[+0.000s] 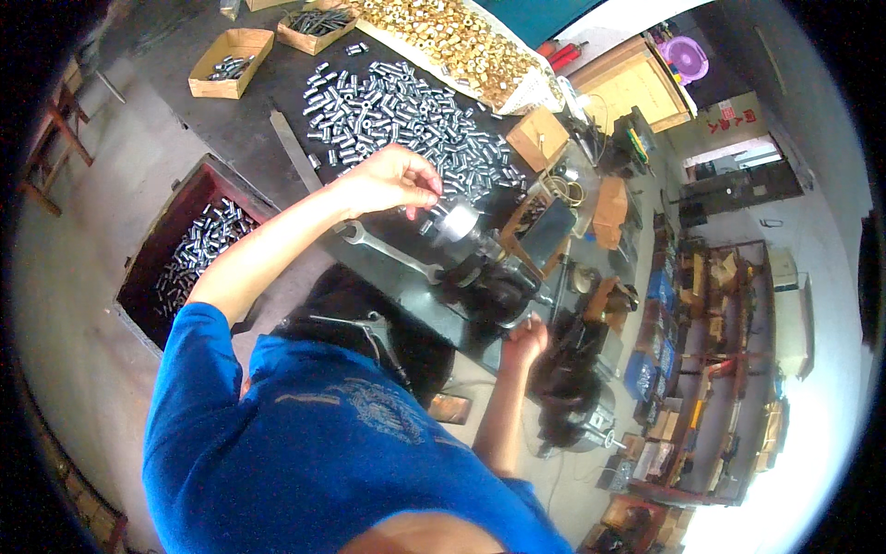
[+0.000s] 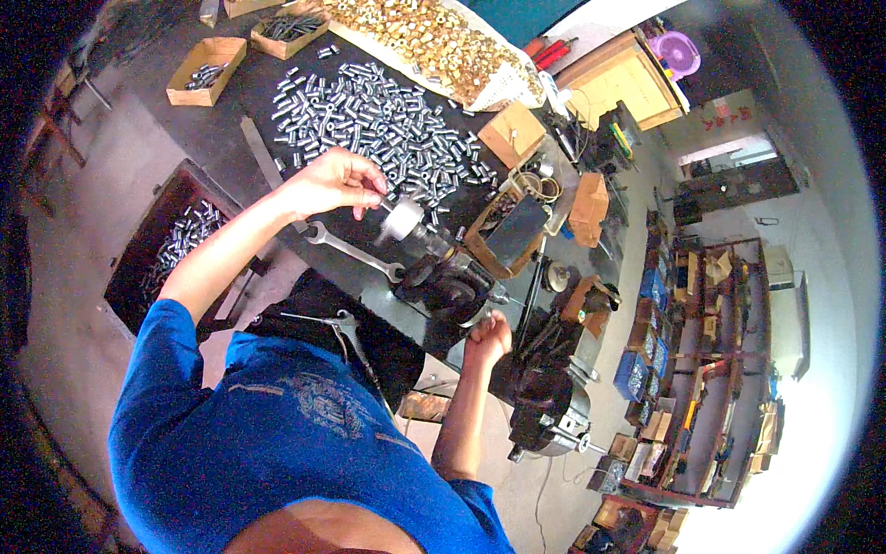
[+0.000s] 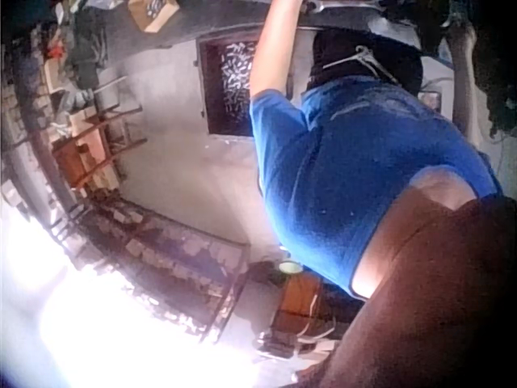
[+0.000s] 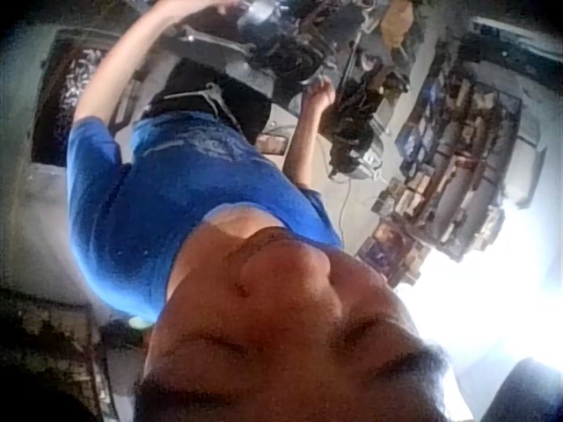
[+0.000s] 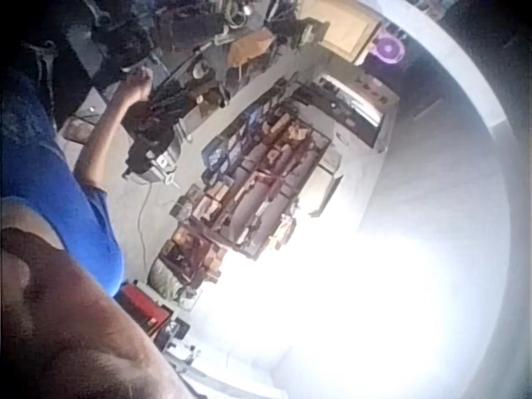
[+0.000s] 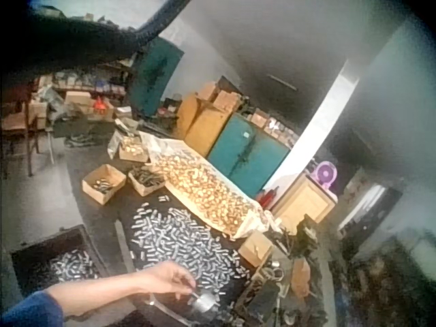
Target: The person operates a manual metal press machine in a workshop setting. They repeatedly pick up small cylindrical metal parts from a pile on the table, insert them into the press, and pull a lever to process them. The processed parts are ejected from the machine and fall into a collection bin below.
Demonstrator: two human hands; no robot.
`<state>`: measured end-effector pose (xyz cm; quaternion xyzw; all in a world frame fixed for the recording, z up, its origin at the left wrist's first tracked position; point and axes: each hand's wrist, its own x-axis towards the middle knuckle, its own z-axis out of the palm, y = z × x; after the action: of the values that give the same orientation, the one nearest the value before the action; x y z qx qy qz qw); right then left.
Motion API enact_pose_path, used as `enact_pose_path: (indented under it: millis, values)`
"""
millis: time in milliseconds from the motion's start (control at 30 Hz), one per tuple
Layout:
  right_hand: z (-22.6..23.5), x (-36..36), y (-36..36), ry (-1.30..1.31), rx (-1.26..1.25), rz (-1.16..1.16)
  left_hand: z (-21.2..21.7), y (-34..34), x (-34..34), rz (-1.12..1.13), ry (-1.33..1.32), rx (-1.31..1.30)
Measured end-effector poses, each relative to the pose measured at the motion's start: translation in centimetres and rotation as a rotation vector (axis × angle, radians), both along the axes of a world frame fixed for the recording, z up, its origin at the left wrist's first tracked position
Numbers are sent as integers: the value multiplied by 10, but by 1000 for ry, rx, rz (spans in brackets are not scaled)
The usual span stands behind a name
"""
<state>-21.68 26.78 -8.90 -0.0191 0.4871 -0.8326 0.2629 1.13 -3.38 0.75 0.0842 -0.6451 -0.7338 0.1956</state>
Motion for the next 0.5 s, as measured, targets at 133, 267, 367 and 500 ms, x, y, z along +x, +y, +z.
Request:
enact_pose_path:
  millis: [133,267,367,500]
  values:
    - [24,-22,-59,161,289,-164,1,-3,9,109,-52,-64]
    - [66,-38,-69,432,238,-226,-16,-14,45,124,-79,-80]
    - [91,-27,-52,440,-63,-120,-25,-14,102,286,-242,-48]
    - [101,11,-22,479,-214,-47,-79,-21,181,529,-494,-246]
